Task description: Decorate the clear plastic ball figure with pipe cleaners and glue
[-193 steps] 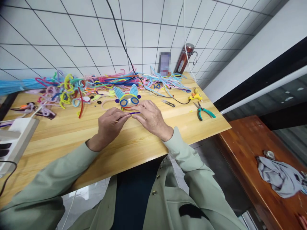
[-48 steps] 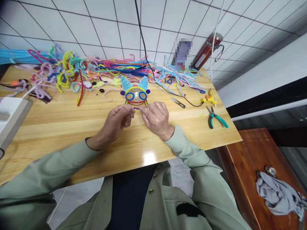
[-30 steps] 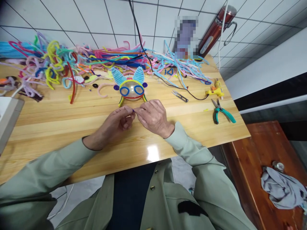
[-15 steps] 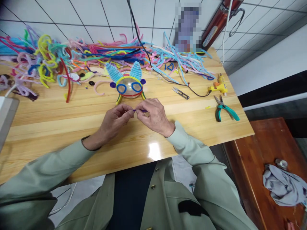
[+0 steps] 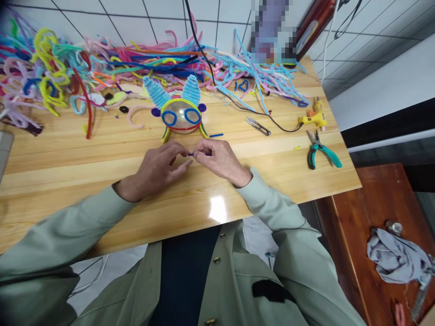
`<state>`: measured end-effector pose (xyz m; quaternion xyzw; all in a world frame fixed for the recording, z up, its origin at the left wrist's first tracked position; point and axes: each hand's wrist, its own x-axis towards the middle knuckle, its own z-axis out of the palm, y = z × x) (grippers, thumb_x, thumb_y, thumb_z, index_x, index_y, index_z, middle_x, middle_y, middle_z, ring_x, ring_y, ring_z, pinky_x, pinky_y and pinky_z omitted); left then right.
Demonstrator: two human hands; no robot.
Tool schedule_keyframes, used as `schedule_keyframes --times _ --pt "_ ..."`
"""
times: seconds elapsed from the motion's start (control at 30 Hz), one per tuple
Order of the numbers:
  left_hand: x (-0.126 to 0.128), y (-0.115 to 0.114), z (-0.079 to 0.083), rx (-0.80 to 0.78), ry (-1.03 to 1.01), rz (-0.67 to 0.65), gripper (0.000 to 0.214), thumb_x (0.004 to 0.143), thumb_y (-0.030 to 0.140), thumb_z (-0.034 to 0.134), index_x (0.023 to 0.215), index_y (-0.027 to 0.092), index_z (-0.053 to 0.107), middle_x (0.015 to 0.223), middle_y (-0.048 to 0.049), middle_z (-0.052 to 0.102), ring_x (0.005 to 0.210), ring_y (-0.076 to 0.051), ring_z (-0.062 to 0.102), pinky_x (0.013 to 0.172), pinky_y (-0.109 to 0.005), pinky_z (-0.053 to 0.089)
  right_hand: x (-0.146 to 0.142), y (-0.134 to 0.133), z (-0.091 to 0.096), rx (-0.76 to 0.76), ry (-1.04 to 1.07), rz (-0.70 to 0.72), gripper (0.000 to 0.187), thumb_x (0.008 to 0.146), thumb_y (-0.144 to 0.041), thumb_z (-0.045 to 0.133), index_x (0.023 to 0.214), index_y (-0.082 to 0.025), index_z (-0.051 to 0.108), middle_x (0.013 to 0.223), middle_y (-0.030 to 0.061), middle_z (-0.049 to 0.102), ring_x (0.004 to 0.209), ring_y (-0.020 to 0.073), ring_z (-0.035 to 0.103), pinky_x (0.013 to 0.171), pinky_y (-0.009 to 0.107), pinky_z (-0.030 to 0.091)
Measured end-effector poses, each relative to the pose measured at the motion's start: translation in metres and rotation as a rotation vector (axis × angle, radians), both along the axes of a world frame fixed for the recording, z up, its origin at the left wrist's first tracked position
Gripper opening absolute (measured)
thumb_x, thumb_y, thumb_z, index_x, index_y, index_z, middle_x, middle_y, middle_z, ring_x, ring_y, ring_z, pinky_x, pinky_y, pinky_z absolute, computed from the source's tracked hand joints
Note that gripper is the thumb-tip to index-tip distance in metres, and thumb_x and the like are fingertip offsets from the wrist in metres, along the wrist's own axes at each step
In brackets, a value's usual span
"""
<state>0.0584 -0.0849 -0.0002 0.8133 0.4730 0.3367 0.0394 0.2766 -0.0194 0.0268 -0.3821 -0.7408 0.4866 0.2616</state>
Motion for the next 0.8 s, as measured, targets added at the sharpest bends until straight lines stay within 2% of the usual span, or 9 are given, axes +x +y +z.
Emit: schedule_keyframes --times 0.17,0.3,0.5,0.6,0.7,0.8 --pt "0.003 0.001 -0.001 -0.006 -0.149 -0.026 0.009 0.109 0.024 0.065 0.101 0.02 0.066 0.093 -0.0023 0.078 0.072 -0.014 0.068 0.063 -0.027 0.046 0.0 0.0 0.001 0.008 0.01 0.011 0.022 0.092 -0.038 0.068 0.083 -0.019 0.074 0.079 0.0011 0.073 0.076 0.0154 0.06 0.071 0.029 0.045" --pt "-0.001 0.003 -0.001 -0.04 -0.165 -0.058 0.008 0.11 0.022 0.063 0.103 0.02 0.067 0.092 -0.0022 0.077 0.075 -0.015 0.068 0.065 -0.026 0.048 0.002 0.003 -0.001 0.058 0.003 0.057 0.024 0.096 -0.04 0.067 0.087 -0.019 0.076 0.084 0.0021 0.076 0.079 0.0164 0.063 0.074 0.03 0.046" --pt "-0.012 0.003 0.004 0.044 0.259 -0.139 0.028 0.111 0.012 0.046 0.102 0.02 0.071 0.092 -0.0042 0.078 0.077 -0.019 0.069 0.062 -0.032 0.043 0.006 0.006 -0.002 0.261 -0.175 0.136 0.015 0.094 -0.02 0.064 0.088 -0.019 0.078 0.082 0.0025 0.075 0.078 0.0161 0.063 0.077 0.031 0.043" --pt "-0.012 0.004 0.004 0.128 0.28 -0.095 0.026 0.113 0.013 0.049 0.107 0.02 0.073 0.094 -0.004 0.081 0.077 -0.018 0.071 0.062 -0.032 0.044 0.007 0.005 0.0 0.188 -0.145 0.115 0.017 0.098 -0.027 0.065 0.088 -0.019 0.077 0.08 0.0014 0.073 0.075 0.0151 0.06 0.073 0.031 0.041" --pt "-0.008 0.004 -0.001 0.185 0.144 -0.018 0.016 0.115 0.023 0.058 0.106 0.02 0.072 0.097 -0.0049 0.082 0.079 -0.017 0.075 0.065 -0.029 0.05 0.005 0.004 0.0 0.071 -0.062 0.077 0.022 0.098 -0.035 0.066 0.088 -0.018 0.076 0.076 -0.0005 0.069 0.072 0.014 0.056 0.069 0.029 0.04" --pt "-0.006 0.004 -0.005 0.183 0.049 0.005 0.013 0.114 0.029 0.063 0.109 0.021 0.071 0.104 -0.0054 0.084 0.085 -0.017 0.079 0.07 -0.028 0.055 0.003 0.002 -0.001 -0.02 -0.007 0.058 0.023 0.096 -0.038 0.067 0.088 -0.018 0.075 0.076 -0.0008 0.069 0.072 0.0137 0.055 0.067 0.028 0.04"
